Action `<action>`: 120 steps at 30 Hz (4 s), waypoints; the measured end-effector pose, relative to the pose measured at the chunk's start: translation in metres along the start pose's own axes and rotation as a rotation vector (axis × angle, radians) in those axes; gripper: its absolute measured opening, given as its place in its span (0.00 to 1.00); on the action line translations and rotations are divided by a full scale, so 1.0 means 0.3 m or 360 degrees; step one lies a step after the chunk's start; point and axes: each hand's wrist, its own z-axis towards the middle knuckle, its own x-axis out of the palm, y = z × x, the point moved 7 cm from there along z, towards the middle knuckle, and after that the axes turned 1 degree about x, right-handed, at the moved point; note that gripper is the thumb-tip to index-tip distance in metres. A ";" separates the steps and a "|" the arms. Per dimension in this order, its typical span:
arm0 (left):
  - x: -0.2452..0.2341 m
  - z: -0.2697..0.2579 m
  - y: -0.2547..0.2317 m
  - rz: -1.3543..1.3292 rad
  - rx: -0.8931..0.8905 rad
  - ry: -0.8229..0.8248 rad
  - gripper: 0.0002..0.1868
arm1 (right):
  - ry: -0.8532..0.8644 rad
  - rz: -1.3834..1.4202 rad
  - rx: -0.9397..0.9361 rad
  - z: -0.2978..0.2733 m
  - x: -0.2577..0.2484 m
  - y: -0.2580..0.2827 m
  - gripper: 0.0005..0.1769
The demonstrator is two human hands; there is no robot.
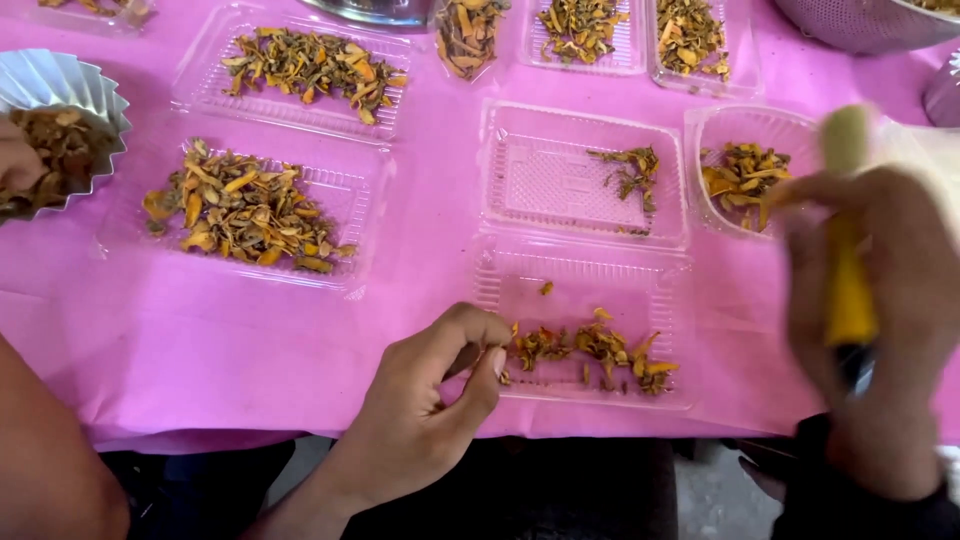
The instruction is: Sorting and cleaning dried tea leaves or flowers using a brush and hands on a table.
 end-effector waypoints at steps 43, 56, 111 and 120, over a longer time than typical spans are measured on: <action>0.025 0.005 0.033 0.0504 -0.0125 -0.0113 0.08 | 0.1069 0.0000 -0.0271 -0.161 0.123 0.088 0.03; 0.033 0.014 0.015 -0.0018 -0.0085 0.0250 0.07 | 0.0111 0.0140 -0.1427 -0.126 0.117 0.368 0.09; -0.003 -0.003 0.033 -0.0225 -0.0185 0.0020 0.09 | -0.0318 0.0498 0.0657 -0.246 0.114 0.325 0.12; -0.009 -0.008 0.026 -0.0191 -0.0143 0.0002 0.08 | -0.0430 0.0632 0.0882 -0.261 0.144 0.328 0.12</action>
